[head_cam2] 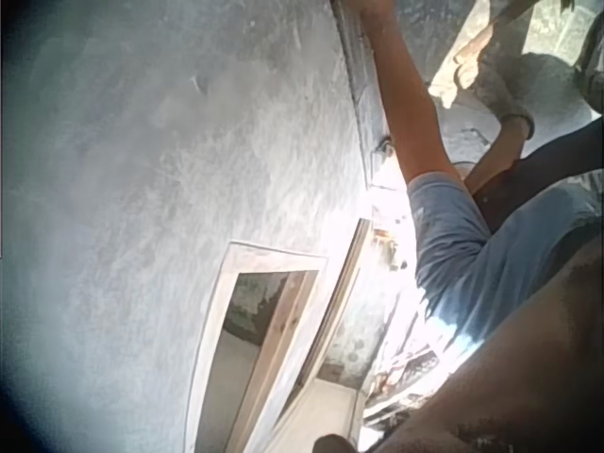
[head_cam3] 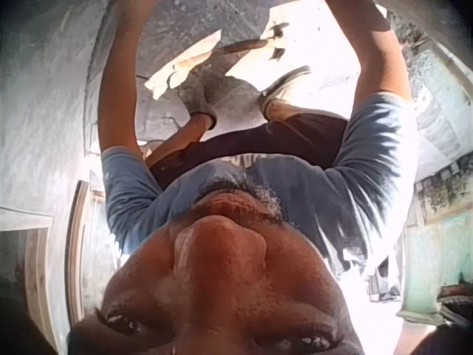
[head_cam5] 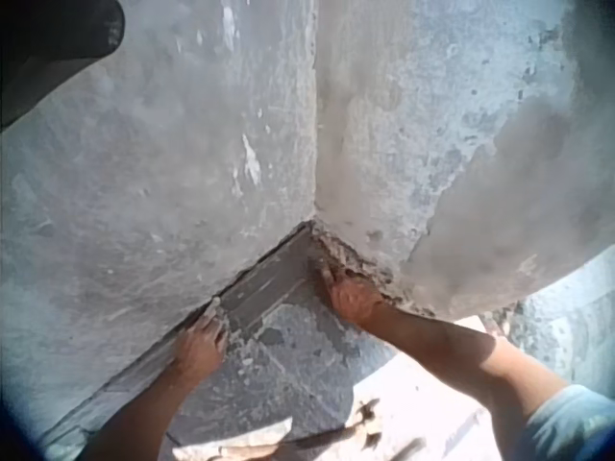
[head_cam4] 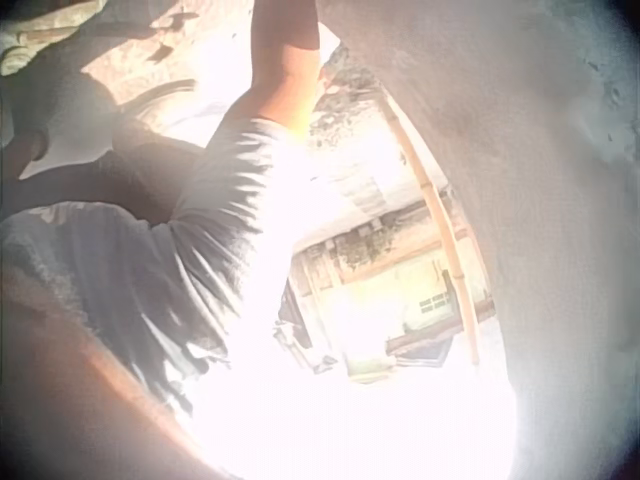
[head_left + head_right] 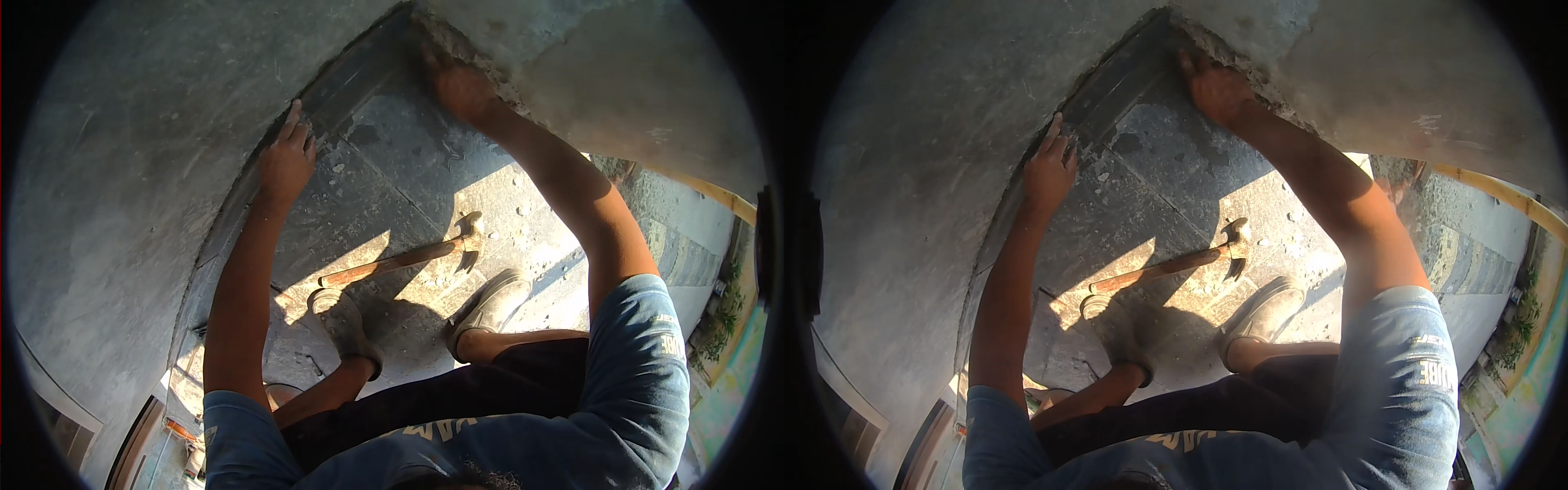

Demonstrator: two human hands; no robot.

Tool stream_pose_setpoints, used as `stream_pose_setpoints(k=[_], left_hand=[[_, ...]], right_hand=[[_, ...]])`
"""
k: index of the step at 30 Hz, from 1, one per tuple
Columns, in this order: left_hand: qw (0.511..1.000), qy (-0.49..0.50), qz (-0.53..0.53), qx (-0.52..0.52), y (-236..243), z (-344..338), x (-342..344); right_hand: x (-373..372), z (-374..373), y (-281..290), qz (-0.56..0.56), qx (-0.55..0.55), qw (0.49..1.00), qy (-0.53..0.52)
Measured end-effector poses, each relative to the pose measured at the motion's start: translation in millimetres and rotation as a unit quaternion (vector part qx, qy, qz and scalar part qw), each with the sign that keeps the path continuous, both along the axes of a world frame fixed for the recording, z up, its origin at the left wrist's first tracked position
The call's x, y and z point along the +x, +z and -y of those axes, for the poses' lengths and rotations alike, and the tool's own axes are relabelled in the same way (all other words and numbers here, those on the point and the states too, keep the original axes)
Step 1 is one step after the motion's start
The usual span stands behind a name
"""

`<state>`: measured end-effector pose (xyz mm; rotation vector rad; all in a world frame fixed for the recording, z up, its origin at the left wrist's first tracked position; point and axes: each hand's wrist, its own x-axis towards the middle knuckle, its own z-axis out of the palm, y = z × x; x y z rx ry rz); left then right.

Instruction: Applying mortar to a brick and carefully placing it into a gap in a wall under renovation.

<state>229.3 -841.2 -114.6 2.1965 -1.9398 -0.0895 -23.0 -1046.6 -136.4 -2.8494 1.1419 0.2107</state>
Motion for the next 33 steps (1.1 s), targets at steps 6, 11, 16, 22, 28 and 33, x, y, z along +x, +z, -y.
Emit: stream_pose_setpoints(k=[6, 11, 16, 22, 28, 33], left_hand=[[1.0, -0.007, -0.01, 0.028, 7.1, -1.3, 1.5], [0.998, 0.002, -0.048, 0.049, 14.9, -3.5, -0.2], [0.995, -0.003, -0.082, 0.061, 17.2, -1.7, 3.6], [0.993, -0.015, -0.068, 0.097, 21.3, 2.6, 6.5], [0.964, -0.134, 0.026, 0.229, 91.8, -11.6, -17.4], [0.908, -0.2, -0.086, 0.358, 186.4, -95.1, -20.9]], right_hand=[[-0.1, -14.5, 26.4, -0.052, 0.048, 0.997, -0.016], [3.3, -12.2, 17.3, -0.031, 0.05, 0.998, -0.015], [1.8, -9.8, 14.2, -0.004, 0.054, 0.998, -0.028], [4.3, -10.8, 30.7, -0.021, 0.055, 0.998, -0.011], [-22.5, -36.8, 97.4, -0.124, 0.154, 0.975, 0.102], [-95.0, -95.8, 216.2, -0.12, 0.278, 0.95, 0.078]])
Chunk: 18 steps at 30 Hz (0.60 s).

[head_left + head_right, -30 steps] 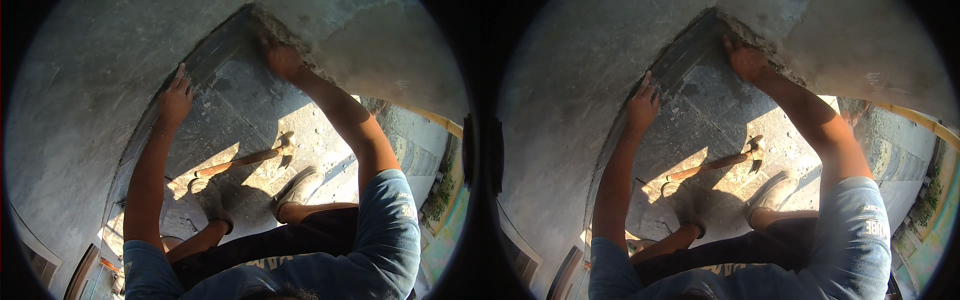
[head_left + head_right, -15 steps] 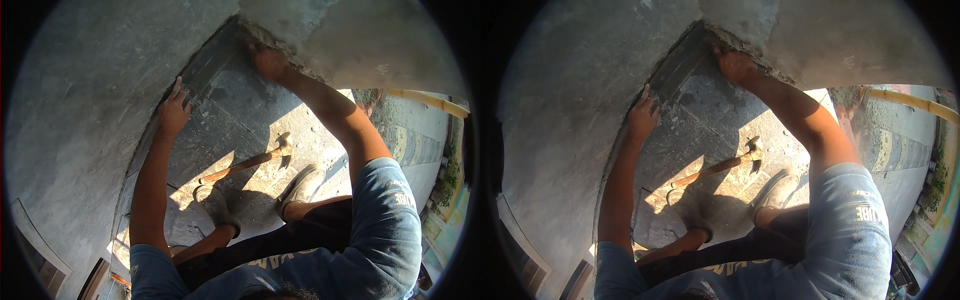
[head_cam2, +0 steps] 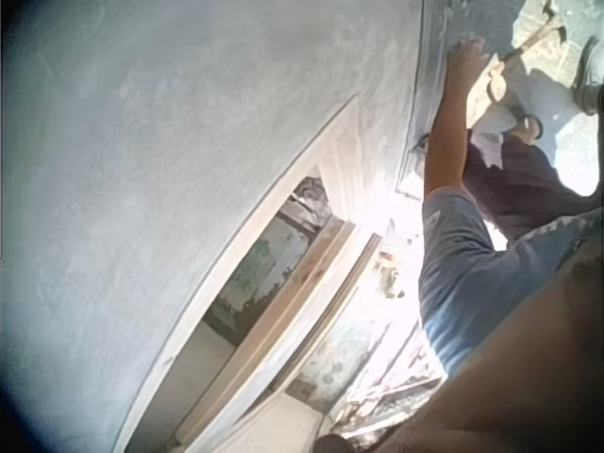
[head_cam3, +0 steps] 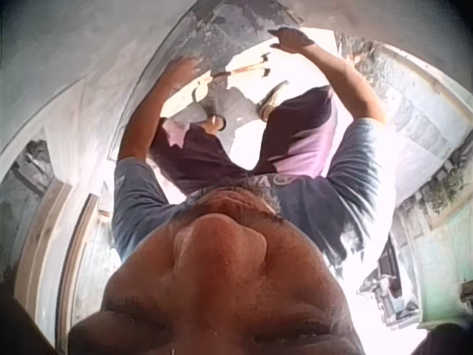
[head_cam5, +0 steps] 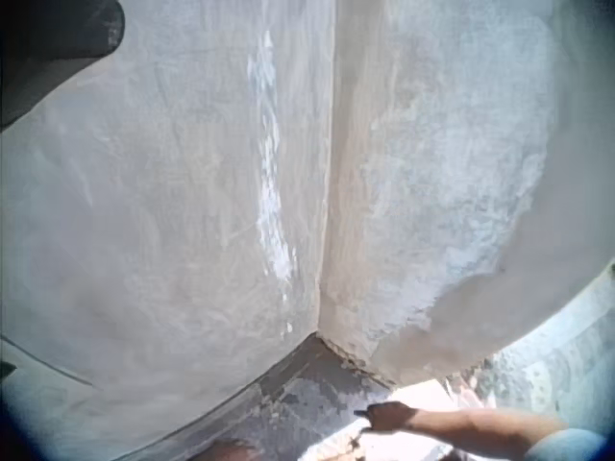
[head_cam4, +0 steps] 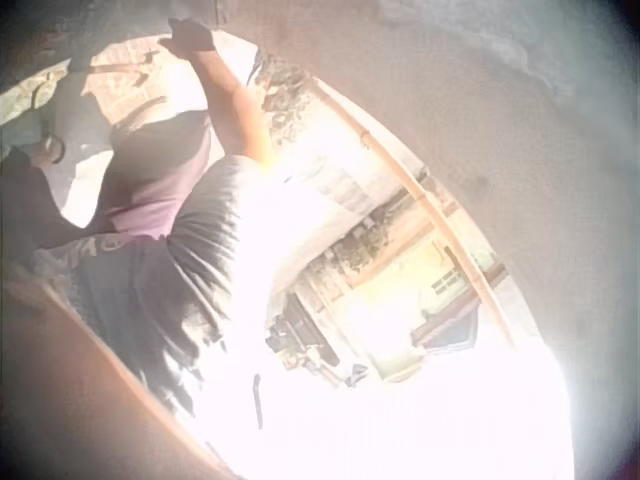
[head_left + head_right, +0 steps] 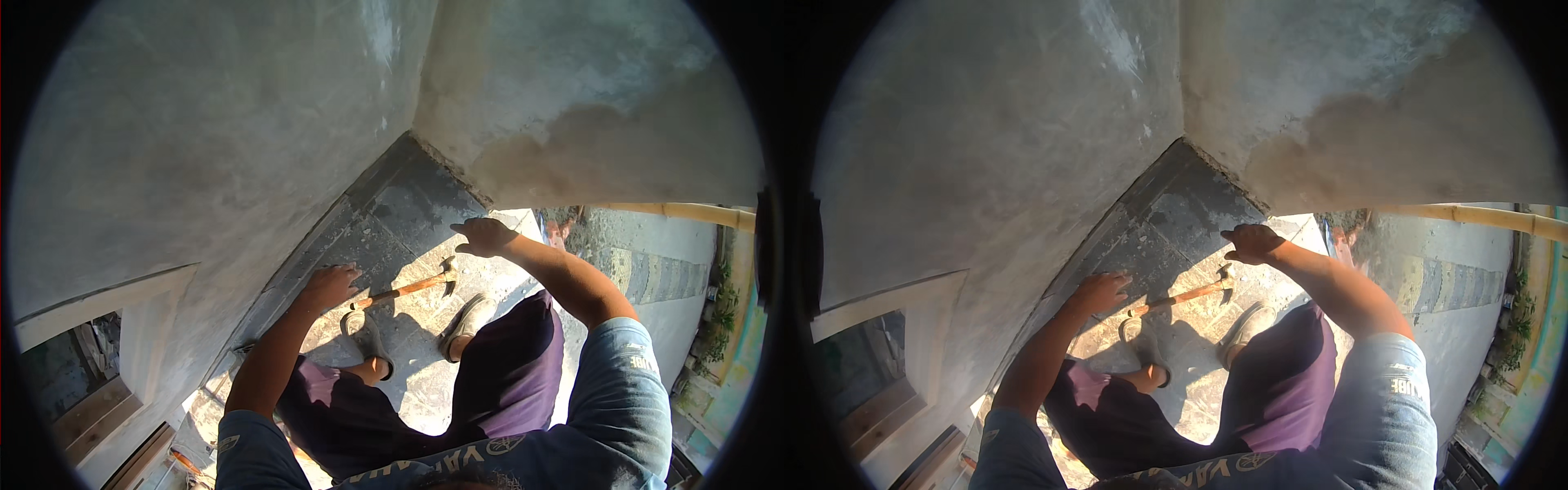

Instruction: Applying mortar to a brick and carefully placing it into a gap in a wall under renovation.

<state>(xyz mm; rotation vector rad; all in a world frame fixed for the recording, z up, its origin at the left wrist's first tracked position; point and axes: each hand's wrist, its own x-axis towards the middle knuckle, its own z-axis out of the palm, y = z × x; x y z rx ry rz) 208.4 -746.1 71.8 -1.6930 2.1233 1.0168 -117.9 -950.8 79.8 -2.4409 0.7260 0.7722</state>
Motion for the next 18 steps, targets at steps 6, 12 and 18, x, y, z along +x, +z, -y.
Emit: stream_pose_setpoints(k=[6, 12, 18], left_hand=[[0.983, 0.143, -0.03, 0.107, 232.8, -110.4, 10.4], [0.934, 0.303, -0.189, 0.028, 421.5, -258.8, -17.8], [0.863, 0.436, -0.205, 0.154, 458.6, -376.1, -64.4]], right_hand=[[-124.9, -76.6, 205.7, -0.083, 0.067, 0.968, -0.228], [-205.8, -211.4, 422.7, -0.161, 0.142, 0.908, -0.361], [-195.9, -276.6, 513.8, -0.039, 0.216, 0.83, -0.513]])
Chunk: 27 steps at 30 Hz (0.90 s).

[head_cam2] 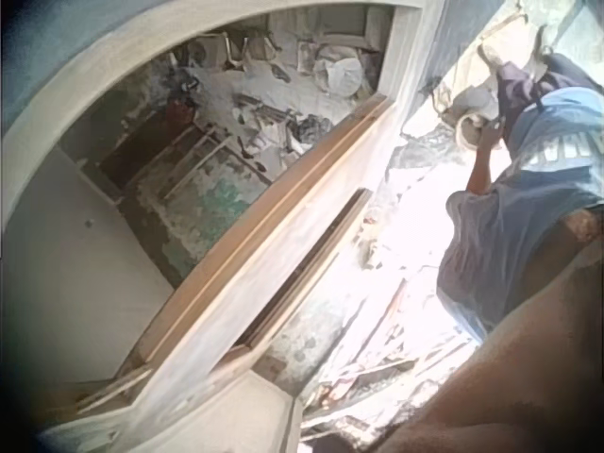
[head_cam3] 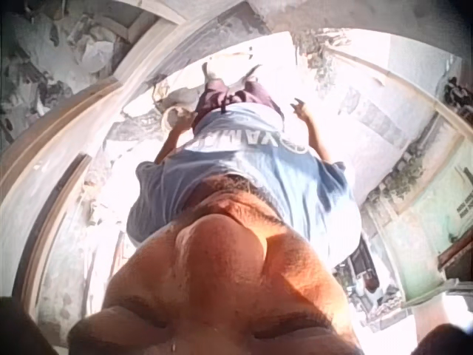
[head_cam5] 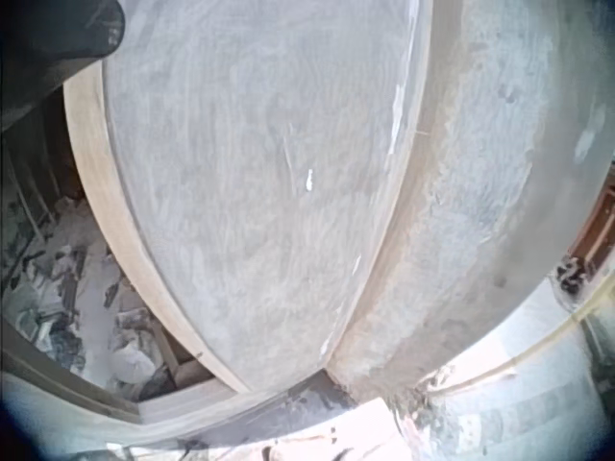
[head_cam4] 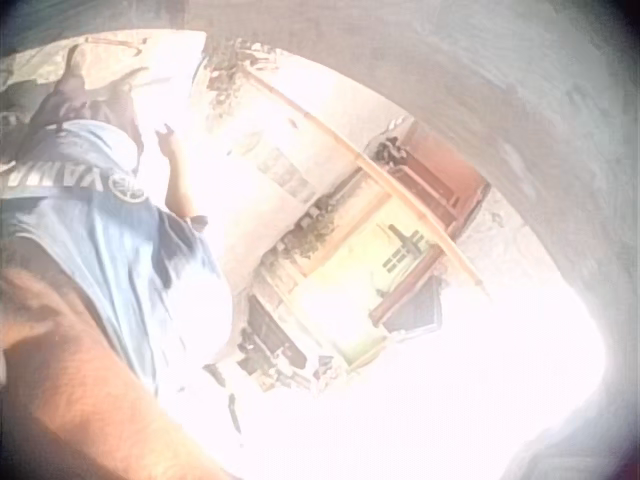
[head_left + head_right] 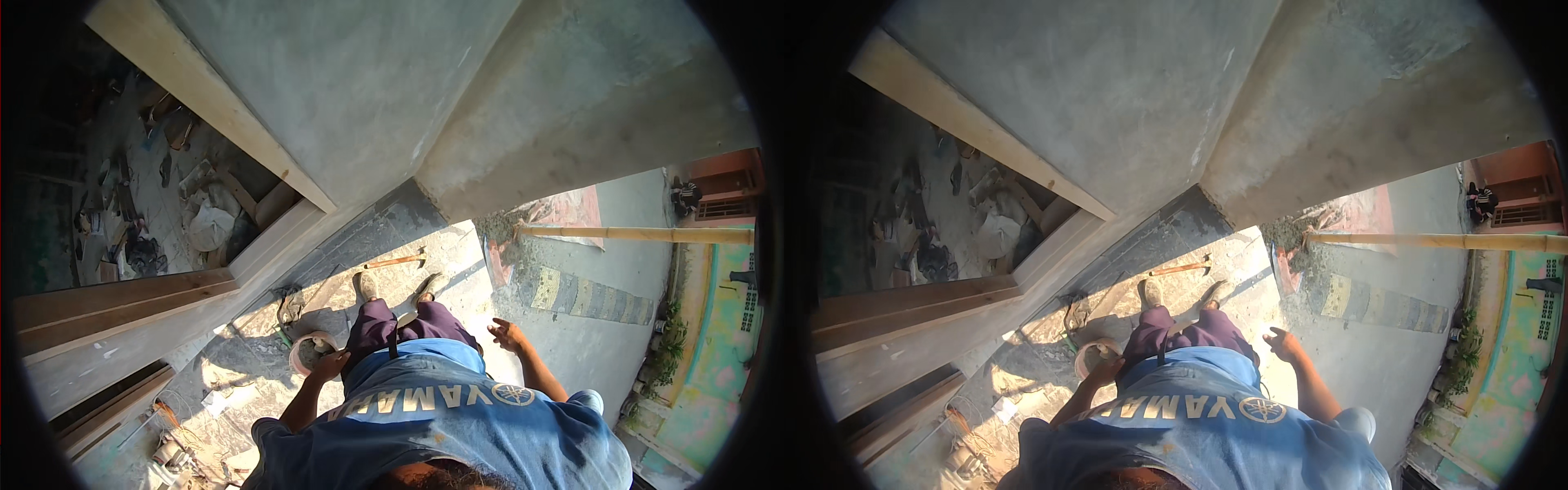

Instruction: Applying mortar to a brick and carefully placing it into a gap in a wall under renovation.

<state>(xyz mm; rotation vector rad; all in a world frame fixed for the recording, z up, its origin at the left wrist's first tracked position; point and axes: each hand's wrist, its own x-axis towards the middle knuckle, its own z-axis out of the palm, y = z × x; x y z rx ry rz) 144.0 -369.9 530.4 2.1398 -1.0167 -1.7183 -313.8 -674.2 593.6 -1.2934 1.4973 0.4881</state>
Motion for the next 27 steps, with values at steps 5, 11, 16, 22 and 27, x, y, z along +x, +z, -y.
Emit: stream_pose_setpoints(k=[5, 11, 16, 22, 27], left_hand=[[0.999, 0.034, 0.018, 0.024, 12.4, -4.7, -4.9], [0.938, 0.266, 0.122, -0.185, 14.1, -2.5, -29.5], [0.868, 0.405, 0.208, -0.199, 13.9, -3.4, -47.9], [0.892, 0.375, 0.204, -0.15, -23.0, -34.7, -1.3], [0.906, 0.371, 0.179, -0.101, -48.1, -59.0, 56.8]], right_hand=[[3.8, 21.7, 5.7, -0.016, -0.094, 0.995, 0.017], [5.2, 114.9, 24.3, -0.018, -0.113, 0.993, 0.036], [47.7, 180.9, 60.3, -0.028, -0.214, 0.976, 0.013], [142.4, 173.8, 91.2, 0.03, -0.231, 0.973, -0.004], [184.9, 174.4, 97.0, -0.035, -0.343, 0.917, 0.201]])
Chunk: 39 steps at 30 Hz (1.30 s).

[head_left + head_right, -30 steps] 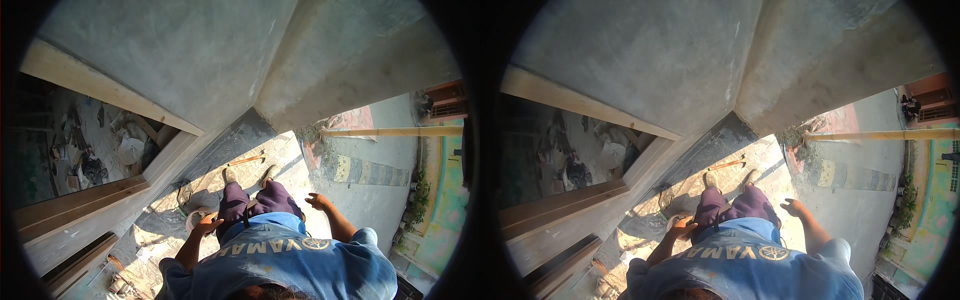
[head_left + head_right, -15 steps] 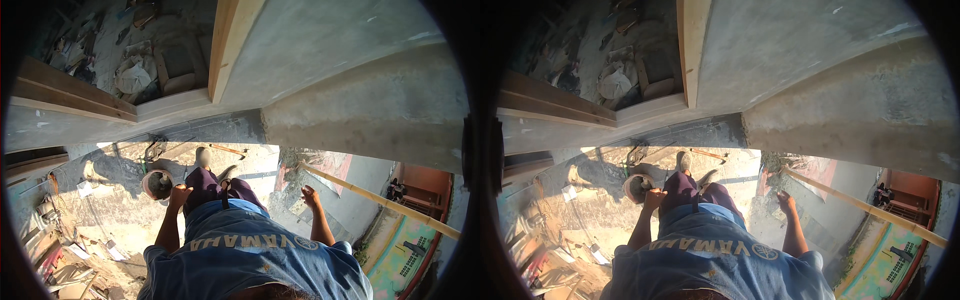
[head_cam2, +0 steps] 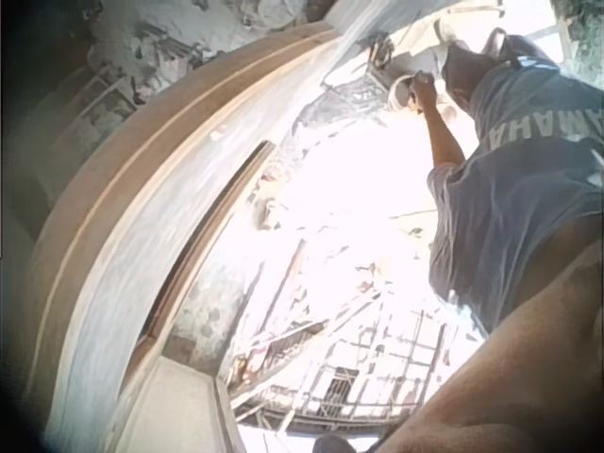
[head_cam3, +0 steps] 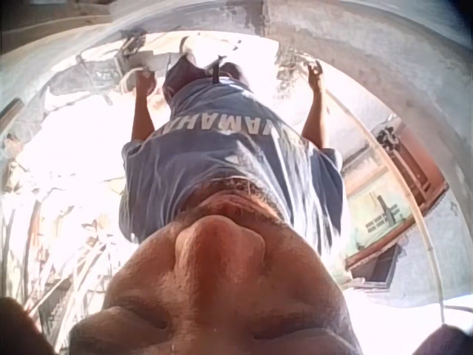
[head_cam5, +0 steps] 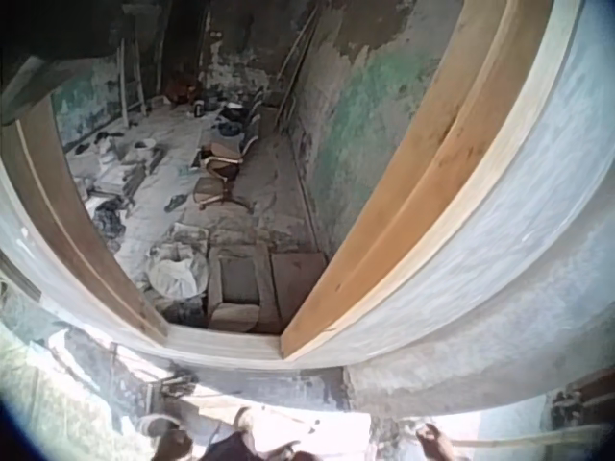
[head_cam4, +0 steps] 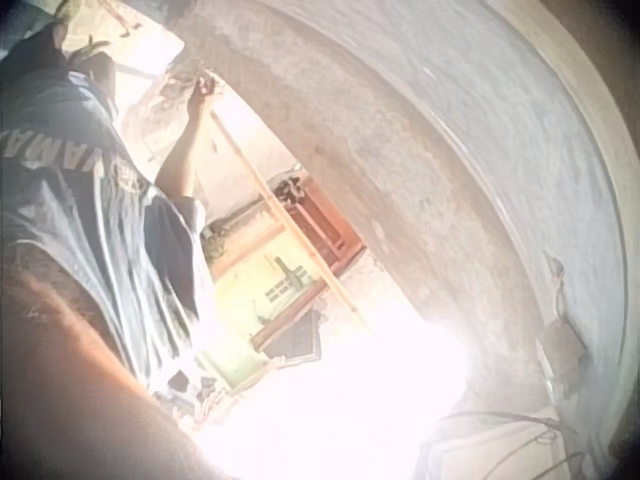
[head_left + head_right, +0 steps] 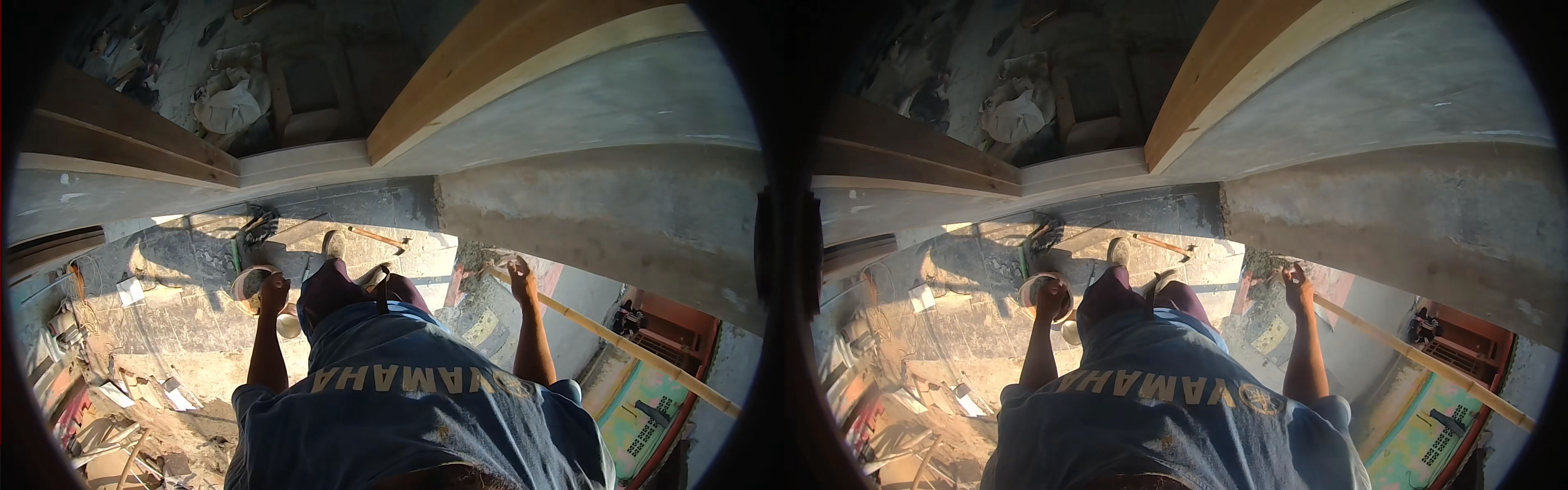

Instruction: Applying mortar to a brick and carefully placing it into a gap in a wall under renovation.

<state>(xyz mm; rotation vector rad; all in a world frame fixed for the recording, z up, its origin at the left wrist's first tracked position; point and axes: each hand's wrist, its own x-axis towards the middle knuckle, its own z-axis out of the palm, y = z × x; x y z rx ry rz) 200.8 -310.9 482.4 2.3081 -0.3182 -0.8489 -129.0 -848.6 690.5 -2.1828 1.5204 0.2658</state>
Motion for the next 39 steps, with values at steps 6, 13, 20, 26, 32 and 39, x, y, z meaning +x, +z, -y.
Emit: stream_pose_setpoints(k=[6, 13, 20, 26, 32, 39], left_hand=[[0.997, -0.014, -0.058, -0.05, 13.3, -8.3, 20.2], [0.992, -0.035, -0.117, -0.004, -6.3, -13.6, 26.6], [0.996, 0.038, -0.072, -0.022, -69.3, -31.6, 59.3], [0.983, 0.043, 0.115, -0.135, 13.4, 43.3, 88.1], [0.947, 0.019, 0.204, -0.247, 190.4, 188.5, 124.1], [0.787, -0.167, 0.409, -0.431, 370.0, 348.9, 148.4]], right_hand=[[6.0, 19.8, 52.9, 0.057, -0.322, 0.938, -0.115], [-3.3, 31.3, 154.4, 0.065, -0.542, 0.815, -0.195], [-62.0, 105.8, 146.6, 0.12, -0.535, 0.809, -0.213], [-70.2, 114.2, 146.6, 0.191, -0.473, 0.811, -0.286], [-61.2, 100.3, 163.8, 0.248, -0.449, 0.802, -0.305], [-64.6, 104.8, 171.0, 0.158, -0.503, 0.811, -0.254]])
